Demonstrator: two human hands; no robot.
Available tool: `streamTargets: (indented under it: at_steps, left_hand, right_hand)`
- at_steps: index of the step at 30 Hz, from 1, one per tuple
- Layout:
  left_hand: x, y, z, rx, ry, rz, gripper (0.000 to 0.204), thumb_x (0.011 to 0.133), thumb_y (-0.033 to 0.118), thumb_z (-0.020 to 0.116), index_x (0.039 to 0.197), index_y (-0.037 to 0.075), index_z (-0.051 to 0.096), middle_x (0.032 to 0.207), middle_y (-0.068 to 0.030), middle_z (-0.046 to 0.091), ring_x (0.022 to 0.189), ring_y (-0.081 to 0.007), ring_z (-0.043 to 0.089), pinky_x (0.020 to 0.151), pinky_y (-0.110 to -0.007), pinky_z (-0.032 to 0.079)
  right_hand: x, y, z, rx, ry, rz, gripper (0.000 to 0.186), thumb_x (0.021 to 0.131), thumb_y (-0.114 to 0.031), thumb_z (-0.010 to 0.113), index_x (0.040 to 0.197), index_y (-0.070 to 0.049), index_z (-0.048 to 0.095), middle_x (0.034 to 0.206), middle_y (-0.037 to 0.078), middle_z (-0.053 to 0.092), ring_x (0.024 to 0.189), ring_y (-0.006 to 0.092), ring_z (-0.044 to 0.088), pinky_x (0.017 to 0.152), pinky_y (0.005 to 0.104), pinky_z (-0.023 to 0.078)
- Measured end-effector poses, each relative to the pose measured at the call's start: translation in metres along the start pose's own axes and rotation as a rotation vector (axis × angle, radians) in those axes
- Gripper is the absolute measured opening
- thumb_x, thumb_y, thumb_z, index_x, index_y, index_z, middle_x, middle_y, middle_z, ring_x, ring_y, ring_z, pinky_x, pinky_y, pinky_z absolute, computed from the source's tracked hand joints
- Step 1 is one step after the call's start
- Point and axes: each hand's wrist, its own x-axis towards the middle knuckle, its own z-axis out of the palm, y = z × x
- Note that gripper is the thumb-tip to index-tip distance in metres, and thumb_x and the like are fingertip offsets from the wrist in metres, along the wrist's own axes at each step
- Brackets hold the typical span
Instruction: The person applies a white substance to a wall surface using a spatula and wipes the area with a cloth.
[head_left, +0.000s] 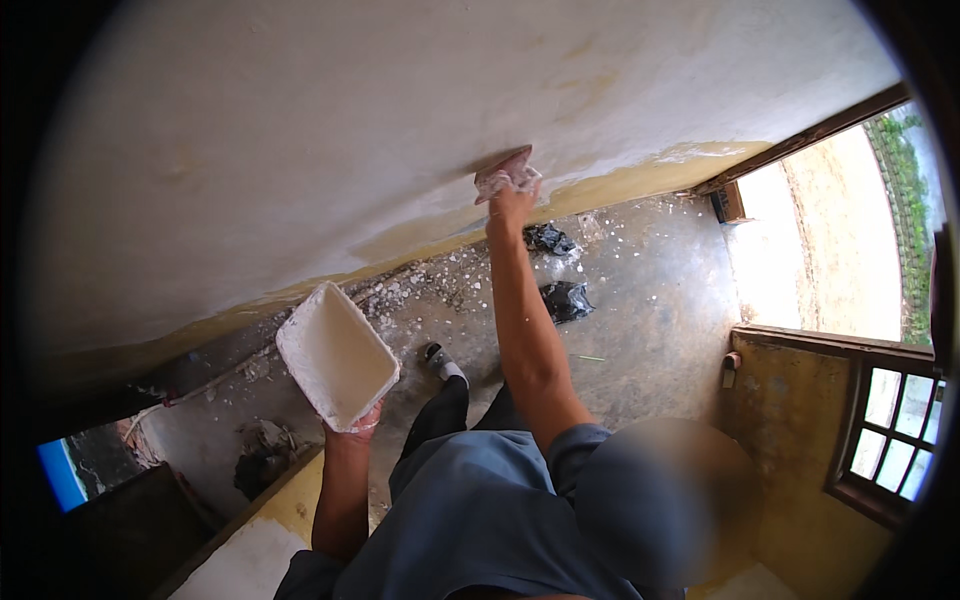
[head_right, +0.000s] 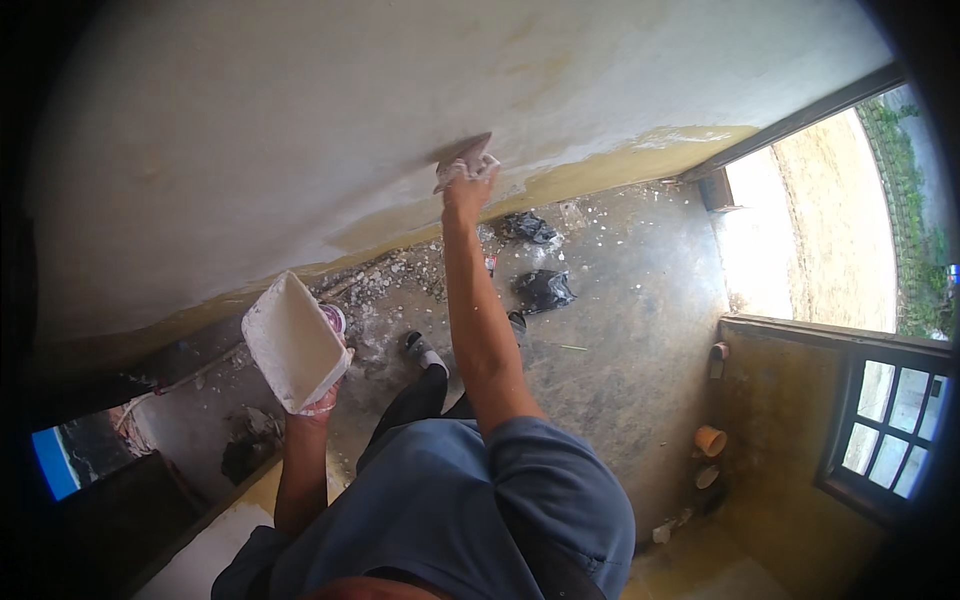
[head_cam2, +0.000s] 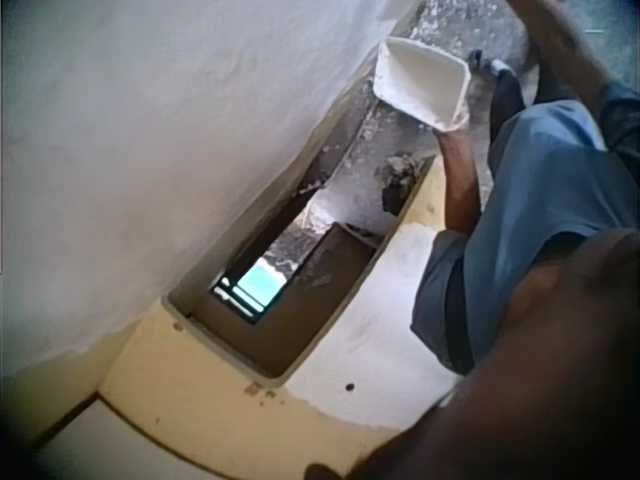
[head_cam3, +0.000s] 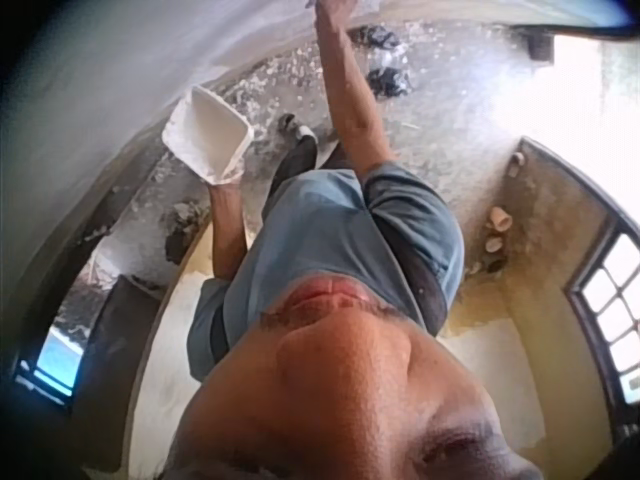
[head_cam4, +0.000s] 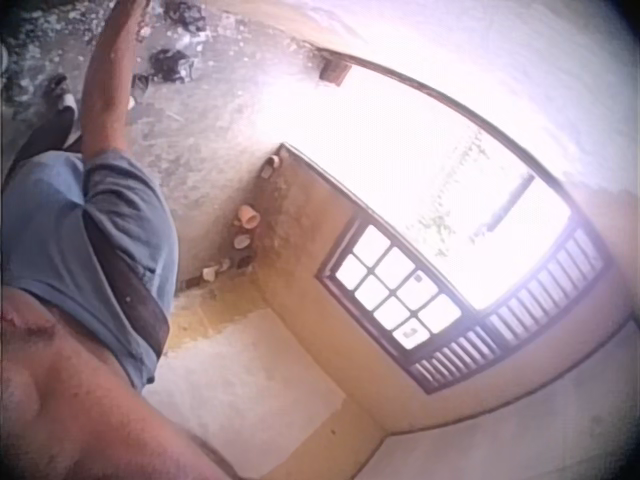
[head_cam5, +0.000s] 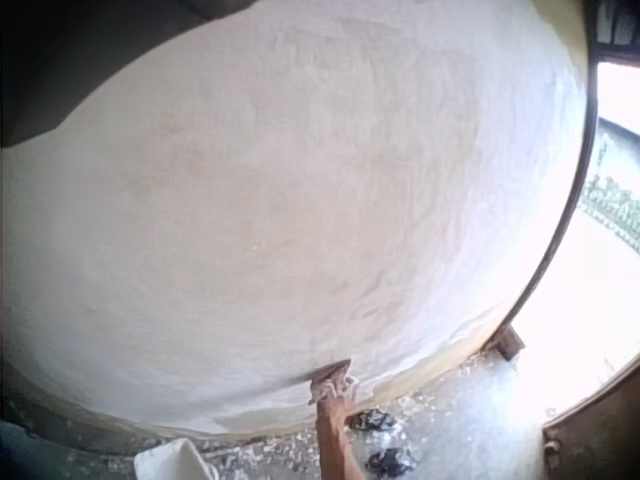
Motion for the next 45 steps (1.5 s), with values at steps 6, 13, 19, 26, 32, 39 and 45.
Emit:
streamTargets:
  at_steps: [6, 13, 19, 26, 32, 39, 45]
  left_hand:
    - [0.001, 0.002, -0.015, -0.039, 0.01, 0.016, 0.053, 0.102, 0.04, 0.045, 0.149, 0.015, 0.038, 0.144, -0.0188, 0.048, 0.129, -0.0428, 0.05, 0.103, -0.069, 0.041]
    - [0.003, -0.001, -0.007, 0.052, 0.023, 0.071, 0.054, 0.103, 0.041, 0.044, 0.149, 0.016, 0.037, 0.145, -0.0175, 0.047, 0.129, -0.0417, 0.051, 0.103, -0.068, 0.042]
    - [0.011, -0.007, 0.014, 0.126, 0.005, 0.089, 0.055, 0.102, 0.039, 0.046, 0.151, 0.017, 0.033, 0.146, -0.016, 0.047, 0.122, -0.0392, 0.056, 0.099, -0.064, 0.047]
    - [0.018, -0.02, 0.038, 0.46, -0.082, 0.285, 0.06, 0.101, 0.03, 0.053, 0.153, 0.013, 0.029, 0.149, -0.0137, 0.043, 0.113, -0.0263, 0.062, 0.086, -0.046, 0.06]
    - [0.009, -0.012, 0.016, 0.593, -0.083, 0.331, 0.066, 0.098, 0.029, 0.058, 0.154, 0.015, 0.026, 0.153, -0.0101, 0.039, 0.132, -0.0241, 0.048, 0.1, -0.044, 0.051]
    - [0.015, -0.024, 0.042, 0.522, 0.003, 0.357, 0.056, 0.102, 0.023, 0.049, 0.153, 0.011, 0.027, 0.155, -0.0124, 0.036, 0.116, -0.023, 0.06, 0.088, -0.042, 0.06]
    - [0.01, -0.016, 0.018, 0.313, -0.04, 0.324, 0.055, 0.103, 0.032, 0.047, 0.152, 0.013, 0.03, 0.151, -0.0124, 0.041, 0.123, -0.0286, 0.055, 0.093, -0.051, 0.056]
  right_hand:
    - [-0.079, 0.03, -0.01, -0.442, -0.385, -0.158, 0.024, 0.09, 0.003, 0.05, 0.113, 0.001, 0.052, 0.097, 0.016, 0.061, 0.09, 0.0271, 0.061, 0.082, 0.0393, 0.05]
    - [-0.013, 0.04, -0.01, -0.166, 0.12, 0.008, 0.042, 0.087, -0.001, 0.05, 0.127, 0.006, 0.039, 0.097, 0.021, 0.059, 0.091, 0.0304, 0.063, 0.077, 0.0372, 0.055]
    - [-0.074, 0.059, 0.046, -0.837, -0.161, -0.337, 0.045, 0.093, -0.009, 0.048, 0.129, 0.016, 0.04, 0.126, 0.037, 0.045, 0.124, 0.0426, 0.046, 0.105, 0.0525, 0.037]
    - [0.005, 0.099, -0.06, 0.183, 0.105, 0.609, 0.006, 0.089, -0.005, 0.053, 0.091, -0.006, 0.059, 0.077, 0.006, 0.061, 0.063, 0.0213, 0.062, 0.051, 0.0388, 0.054]
    - [0.055, 0.038, -0.018, 0.325, 0.2, 0.617, 0.013, 0.089, -0.007, 0.053, 0.101, -0.002, 0.059, 0.085, 0.01, 0.062, 0.067, 0.0283, 0.064, 0.058, 0.0434, 0.059]
    - [0.066, 0.006, -0.018, 0.303, 0.108, 0.395, 0.029, 0.089, -0.005, 0.052, 0.119, -0.006, 0.051, 0.099, 0.01, 0.058, 0.082, 0.0233, 0.062, 0.063, 0.0405, 0.058]
    - [0.031, -0.066, 0.003, 0.273, 0.061, 0.184, 0.027, 0.089, -0.005, 0.052, 0.115, -0.002, 0.049, 0.098, 0.012, 0.059, 0.073, 0.0233, 0.062, 0.046, 0.036, 0.05]
